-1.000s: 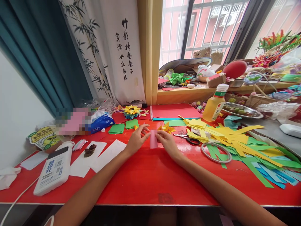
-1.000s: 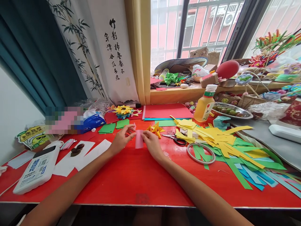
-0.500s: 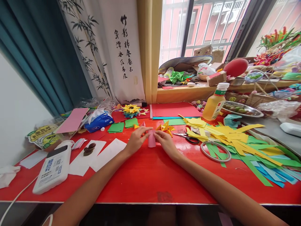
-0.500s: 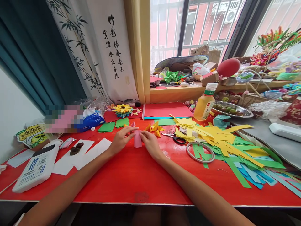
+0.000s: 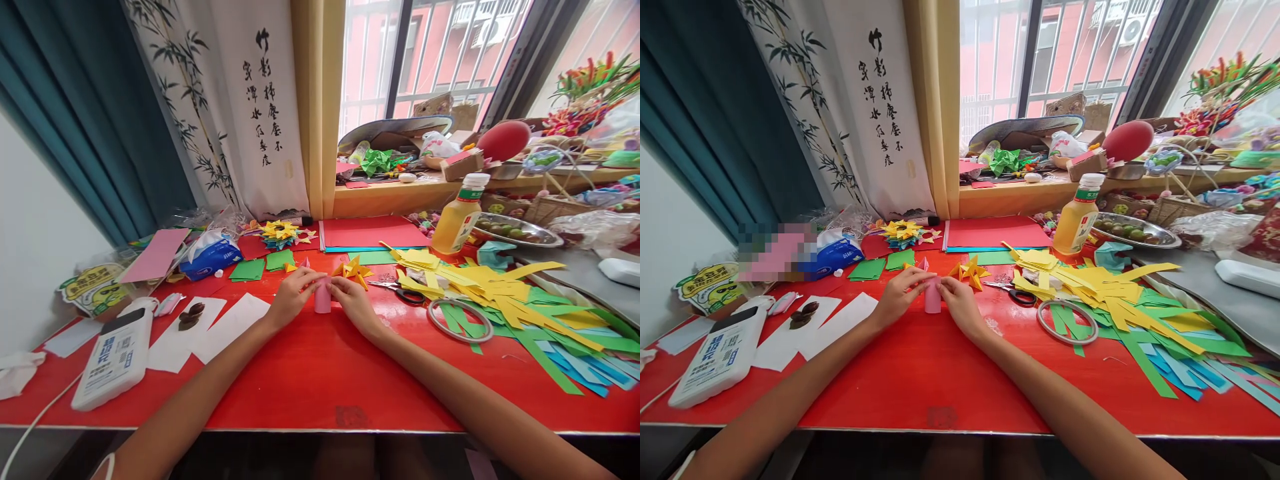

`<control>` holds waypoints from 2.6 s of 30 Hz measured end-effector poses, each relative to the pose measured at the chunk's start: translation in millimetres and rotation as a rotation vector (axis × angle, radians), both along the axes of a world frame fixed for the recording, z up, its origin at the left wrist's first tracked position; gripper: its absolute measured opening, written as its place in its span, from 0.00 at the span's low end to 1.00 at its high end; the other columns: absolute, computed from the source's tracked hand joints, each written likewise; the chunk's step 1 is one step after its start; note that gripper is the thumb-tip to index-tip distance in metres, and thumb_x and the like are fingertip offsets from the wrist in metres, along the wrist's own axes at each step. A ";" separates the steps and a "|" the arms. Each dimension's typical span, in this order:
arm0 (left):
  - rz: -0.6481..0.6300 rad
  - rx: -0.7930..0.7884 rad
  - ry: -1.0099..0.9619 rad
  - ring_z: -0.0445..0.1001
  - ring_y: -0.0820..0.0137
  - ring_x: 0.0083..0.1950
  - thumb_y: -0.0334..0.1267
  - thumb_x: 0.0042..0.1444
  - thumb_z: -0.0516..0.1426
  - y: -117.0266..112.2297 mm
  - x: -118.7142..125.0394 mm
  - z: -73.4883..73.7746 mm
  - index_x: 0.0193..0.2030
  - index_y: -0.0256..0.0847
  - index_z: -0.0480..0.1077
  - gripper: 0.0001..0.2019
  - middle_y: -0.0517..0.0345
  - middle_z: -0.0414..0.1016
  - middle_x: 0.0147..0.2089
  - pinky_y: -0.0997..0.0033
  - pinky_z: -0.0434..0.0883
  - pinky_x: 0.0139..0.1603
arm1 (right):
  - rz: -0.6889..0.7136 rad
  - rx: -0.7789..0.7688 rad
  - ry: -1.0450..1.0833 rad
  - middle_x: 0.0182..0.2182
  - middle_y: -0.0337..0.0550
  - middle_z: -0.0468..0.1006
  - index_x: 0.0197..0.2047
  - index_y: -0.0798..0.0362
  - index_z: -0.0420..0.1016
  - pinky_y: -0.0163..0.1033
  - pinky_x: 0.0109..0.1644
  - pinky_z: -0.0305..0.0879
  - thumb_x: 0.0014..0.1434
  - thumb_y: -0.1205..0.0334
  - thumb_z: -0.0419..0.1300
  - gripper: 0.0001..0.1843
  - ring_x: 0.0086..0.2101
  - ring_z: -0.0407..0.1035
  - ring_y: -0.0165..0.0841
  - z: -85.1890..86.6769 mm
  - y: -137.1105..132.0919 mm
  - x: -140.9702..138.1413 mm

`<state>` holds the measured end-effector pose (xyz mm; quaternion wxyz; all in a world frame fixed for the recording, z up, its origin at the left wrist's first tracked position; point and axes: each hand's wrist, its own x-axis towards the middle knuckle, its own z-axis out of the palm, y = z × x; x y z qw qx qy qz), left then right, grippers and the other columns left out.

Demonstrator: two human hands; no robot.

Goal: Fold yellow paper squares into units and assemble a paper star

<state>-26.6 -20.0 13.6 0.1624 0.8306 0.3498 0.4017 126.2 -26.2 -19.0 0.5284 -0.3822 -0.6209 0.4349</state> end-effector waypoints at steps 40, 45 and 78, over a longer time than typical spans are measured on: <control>0.077 -0.394 -0.267 0.64 0.74 0.30 0.44 0.48 0.53 10.5 -1.1 -5.1 0.29 0.38 0.67 0.11 0.60 0.66 0.28 0.76 0.64 0.30 | 0.019 -0.067 0.052 0.27 0.41 0.71 0.29 0.56 0.69 0.36 0.34 0.64 0.51 0.55 0.52 0.12 0.29 0.66 0.32 7.0 -3.5 0.7; 0.082 -0.373 -0.240 0.63 0.75 0.29 0.45 0.49 0.52 10.3 -1.4 -5.9 0.28 0.38 0.66 0.12 0.61 0.66 0.27 0.76 0.64 0.30 | 0.096 -0.150 0.091 0.25 0.40 0.71 0.27 0.56 0.69 0.37 0.33 0.65 0.49 0.55 0.54 0.12 0.27 0.66 0.32 7.7 -2.4 1.3; 0.022 -0.573 -0.082 0.65 0.74 0.26 0.44 0.45 0.54 9.2 5.1 -14.2 0.27 0.35 0.66 0.12 0.59 0.68 0.26 0.75 0.63 0.27 | -0.127 -0.115 0.152 0.25 0.42 0.72 0.28 0.57 0.69 0.37 0.33 0.65 0.48 0.50 0.54 0.16 0.27 0.67 0.32 0.1 5.3 8.9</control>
